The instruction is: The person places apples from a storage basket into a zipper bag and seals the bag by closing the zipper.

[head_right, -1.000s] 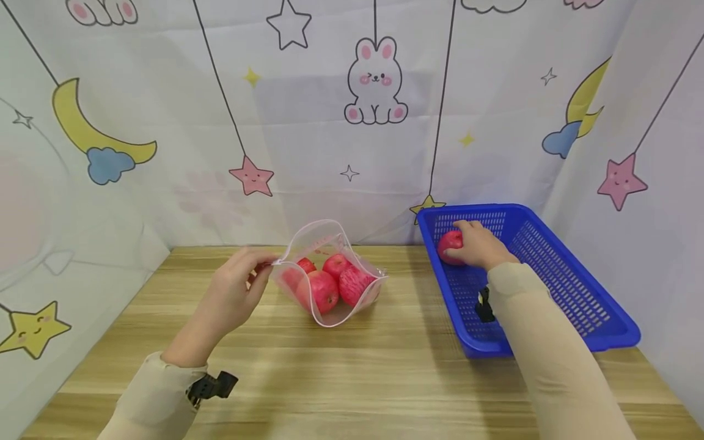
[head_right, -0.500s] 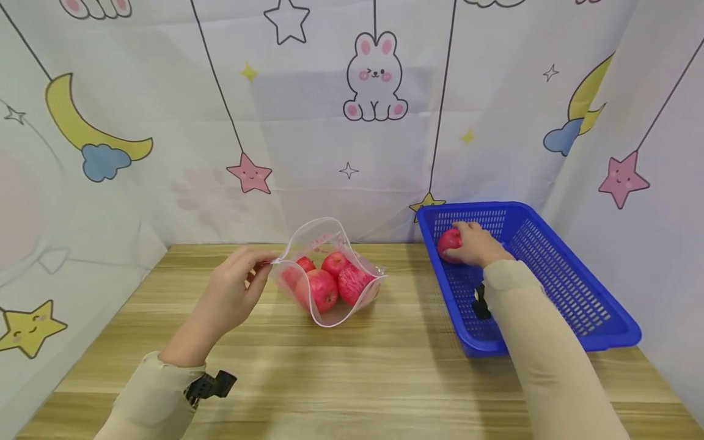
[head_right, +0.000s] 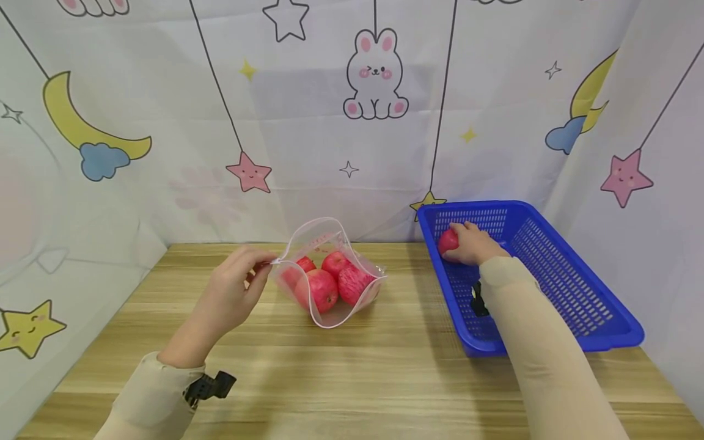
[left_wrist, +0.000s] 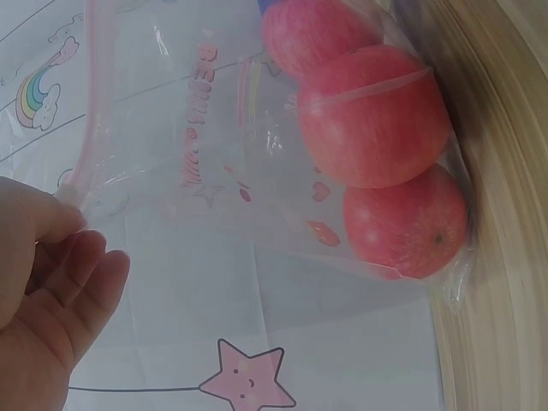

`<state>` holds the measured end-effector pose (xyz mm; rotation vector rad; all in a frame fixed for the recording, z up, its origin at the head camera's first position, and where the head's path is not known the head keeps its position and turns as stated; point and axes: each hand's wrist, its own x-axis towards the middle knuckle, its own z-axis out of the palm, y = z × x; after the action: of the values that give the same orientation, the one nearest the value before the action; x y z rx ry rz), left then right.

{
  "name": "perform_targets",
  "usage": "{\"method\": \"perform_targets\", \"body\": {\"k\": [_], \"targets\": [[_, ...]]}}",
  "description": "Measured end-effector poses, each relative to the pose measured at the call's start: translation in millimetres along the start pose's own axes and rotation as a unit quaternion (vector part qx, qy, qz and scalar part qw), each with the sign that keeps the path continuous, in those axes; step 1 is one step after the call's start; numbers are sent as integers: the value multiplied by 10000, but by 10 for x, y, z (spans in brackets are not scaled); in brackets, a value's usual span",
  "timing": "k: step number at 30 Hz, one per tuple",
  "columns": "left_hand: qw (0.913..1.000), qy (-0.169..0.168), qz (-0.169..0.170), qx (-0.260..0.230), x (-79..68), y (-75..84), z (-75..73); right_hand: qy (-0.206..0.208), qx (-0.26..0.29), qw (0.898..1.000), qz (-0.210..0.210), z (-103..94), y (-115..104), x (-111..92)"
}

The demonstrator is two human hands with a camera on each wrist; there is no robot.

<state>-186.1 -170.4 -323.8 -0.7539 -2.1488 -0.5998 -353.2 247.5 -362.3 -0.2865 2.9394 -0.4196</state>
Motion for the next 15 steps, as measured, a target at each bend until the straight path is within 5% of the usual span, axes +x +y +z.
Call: {"method": "perform_targets", "body": {"k": [15], "targets": [[10000, -83, -14, -17, -7, -4, -5, 32, -49, 10000, 7, 17, 4, -6]]}}
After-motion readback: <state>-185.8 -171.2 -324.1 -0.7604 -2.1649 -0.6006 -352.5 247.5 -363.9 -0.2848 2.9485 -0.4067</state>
